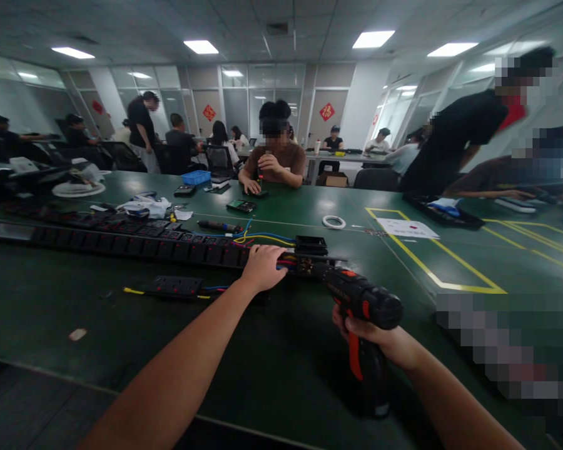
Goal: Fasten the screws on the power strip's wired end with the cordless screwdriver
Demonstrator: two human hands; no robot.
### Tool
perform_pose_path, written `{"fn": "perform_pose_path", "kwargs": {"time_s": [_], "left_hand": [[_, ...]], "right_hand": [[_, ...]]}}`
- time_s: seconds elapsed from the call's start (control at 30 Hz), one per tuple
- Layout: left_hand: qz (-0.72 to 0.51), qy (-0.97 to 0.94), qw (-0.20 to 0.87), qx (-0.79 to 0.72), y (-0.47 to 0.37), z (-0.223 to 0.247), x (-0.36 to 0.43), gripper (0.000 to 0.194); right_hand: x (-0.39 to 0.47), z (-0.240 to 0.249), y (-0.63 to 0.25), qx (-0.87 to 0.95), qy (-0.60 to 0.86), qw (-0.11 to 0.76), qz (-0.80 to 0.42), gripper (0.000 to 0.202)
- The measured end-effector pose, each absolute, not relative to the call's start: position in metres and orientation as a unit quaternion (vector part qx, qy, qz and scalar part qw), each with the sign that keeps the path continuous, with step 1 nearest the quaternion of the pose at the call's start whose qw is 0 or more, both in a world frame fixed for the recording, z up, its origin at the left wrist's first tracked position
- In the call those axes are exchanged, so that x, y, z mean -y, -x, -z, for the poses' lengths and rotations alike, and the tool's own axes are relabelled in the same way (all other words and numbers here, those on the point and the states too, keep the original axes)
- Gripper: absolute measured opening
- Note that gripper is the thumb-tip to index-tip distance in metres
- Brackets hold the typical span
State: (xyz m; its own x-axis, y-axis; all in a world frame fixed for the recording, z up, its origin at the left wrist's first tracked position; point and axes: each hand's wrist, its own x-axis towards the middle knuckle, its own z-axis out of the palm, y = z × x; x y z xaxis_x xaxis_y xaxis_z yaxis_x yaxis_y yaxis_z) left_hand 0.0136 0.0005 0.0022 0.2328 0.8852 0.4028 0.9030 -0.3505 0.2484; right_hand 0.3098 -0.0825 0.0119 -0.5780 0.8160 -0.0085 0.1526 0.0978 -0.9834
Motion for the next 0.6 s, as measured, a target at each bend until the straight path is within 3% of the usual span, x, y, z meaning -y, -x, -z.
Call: {"fn": "perform_pose_path", "kwargs": {"time_s": [0.6], "left_hand": [[0.247, 0.786, 0.024, 0.566, -0.0133, -0.0019, 0.0, 0.047]], "right_hand": [[0.0829, -0.0084, -0.3104, 0.662, 0.383, 0.297, -0.571, 0.05]]}}
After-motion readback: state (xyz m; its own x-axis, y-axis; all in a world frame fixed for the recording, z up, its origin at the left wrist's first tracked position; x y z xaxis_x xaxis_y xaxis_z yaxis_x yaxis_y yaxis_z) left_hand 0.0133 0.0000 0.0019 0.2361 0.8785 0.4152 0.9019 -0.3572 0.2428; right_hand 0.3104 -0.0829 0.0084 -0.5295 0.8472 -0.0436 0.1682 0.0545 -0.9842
